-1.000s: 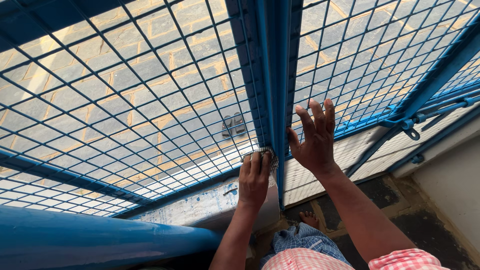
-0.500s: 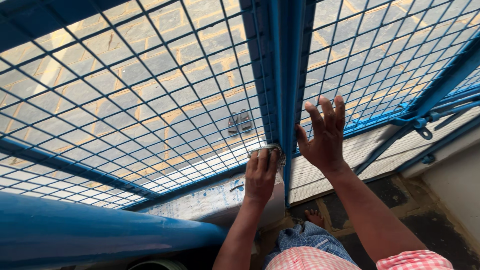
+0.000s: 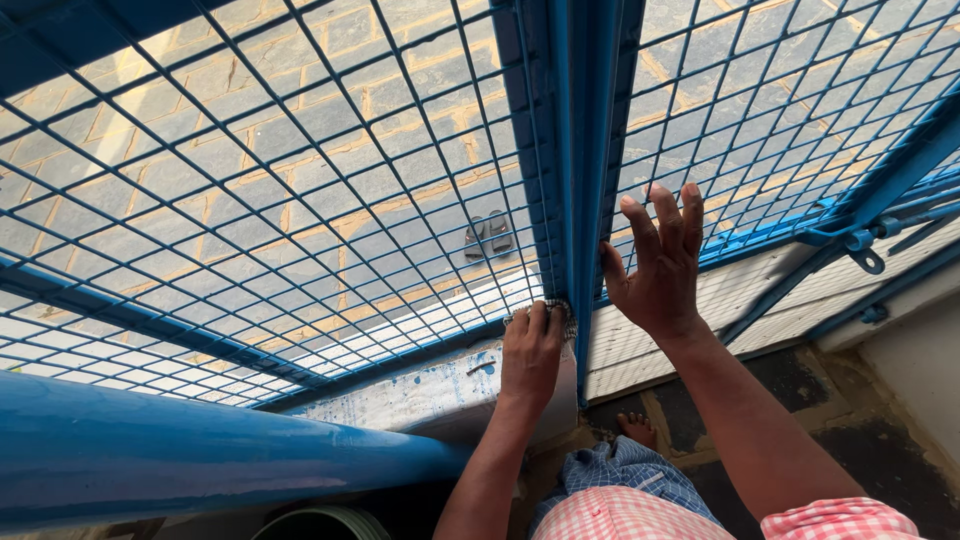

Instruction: The person uses a cloth to wipe the blue metal bars of a security gate. They clean the horizontal and vertical bars of the gate, moving along the frame to cover different sections.

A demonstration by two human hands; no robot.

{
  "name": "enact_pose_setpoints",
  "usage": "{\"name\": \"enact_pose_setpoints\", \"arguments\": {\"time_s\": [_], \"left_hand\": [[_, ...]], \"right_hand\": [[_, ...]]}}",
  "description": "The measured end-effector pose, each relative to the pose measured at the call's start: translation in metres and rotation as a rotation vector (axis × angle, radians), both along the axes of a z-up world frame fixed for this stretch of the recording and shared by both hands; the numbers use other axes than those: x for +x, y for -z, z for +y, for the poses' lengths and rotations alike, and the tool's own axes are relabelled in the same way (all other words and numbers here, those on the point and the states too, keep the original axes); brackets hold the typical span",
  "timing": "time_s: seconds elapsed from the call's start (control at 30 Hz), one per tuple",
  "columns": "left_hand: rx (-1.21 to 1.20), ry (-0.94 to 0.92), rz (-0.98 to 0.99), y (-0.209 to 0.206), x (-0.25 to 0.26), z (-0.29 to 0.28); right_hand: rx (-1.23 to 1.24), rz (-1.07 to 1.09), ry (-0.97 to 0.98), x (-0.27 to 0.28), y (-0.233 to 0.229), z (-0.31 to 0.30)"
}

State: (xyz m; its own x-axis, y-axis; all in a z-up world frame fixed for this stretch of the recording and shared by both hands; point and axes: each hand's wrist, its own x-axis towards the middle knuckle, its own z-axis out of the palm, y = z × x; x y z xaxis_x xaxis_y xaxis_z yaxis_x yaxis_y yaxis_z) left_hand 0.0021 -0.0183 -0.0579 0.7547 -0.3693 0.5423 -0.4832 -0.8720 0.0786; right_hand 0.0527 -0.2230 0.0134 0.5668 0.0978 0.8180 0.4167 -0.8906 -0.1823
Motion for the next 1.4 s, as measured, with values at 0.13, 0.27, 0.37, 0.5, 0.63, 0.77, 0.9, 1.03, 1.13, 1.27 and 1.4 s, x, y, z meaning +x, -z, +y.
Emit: {"name": "enact_pose_setpoints", "arguments": {"time_s": [0.13,0.27,0.37,0.5,0.63,0.77,0.9,1.03,1.13,1.27,1.4], "left_hand": [[-0.220,-0.024,0.099,-0.023,-0.005,0.007],[-0.577,-0.078,0.093,-0.062,-0.009,0.028],[-0.588,-0.043,0.097,-0.070,-0.010,0.025],[-0.364,0.022,0.119,-0.051,-0.008,0.010],[-0.161,0.045,0.124,-0.034,0.000,0.002],[-0.060,0.017,0.171,-0.030,-0.001,-0.004],[-0.228,-0.055,0.162,-0.047,-0.008,-0.002],[-0.366,-0.169,0.145,-0.069,-0.020,0.010],[-0.303,-0.154,0.174,-0.072,-0.021,0.011],[-0.176,-0.089,0.220,-0.053,-0.012,-0.006],[-0.141,-0.031,0.115,-0.028,-0.003,-0.018]], "right_hand": [[0.005,-0.016,-0.009,0.003,0.001,-0.001],[0.006,-0.005,-0.010,0.003,0.004,-0.001],[0.005,0.001,-0.005,0.003,0.004,-0.001],[0.006,-0.002,-0.006,0.004,0.005,-0.001],[-0.010,0.015,0.014,0.003,0.006,-0.002],[-0.004,-0.001,-0.009,0.004,0.007,-0.002],[-0.003,-0.019,-0.009,0.004,0.006,-0.001],[-0.009,-0.005,0.001,0.006,0.010,-0.002],[0.000,-0.023,0.002,0.006,0.010,-0.001],[-0.011,-0.007,0.013,0.005,0.010,0.000],[-0.004,-0.032,-0.007,0.005,0.006,0.000]]}}
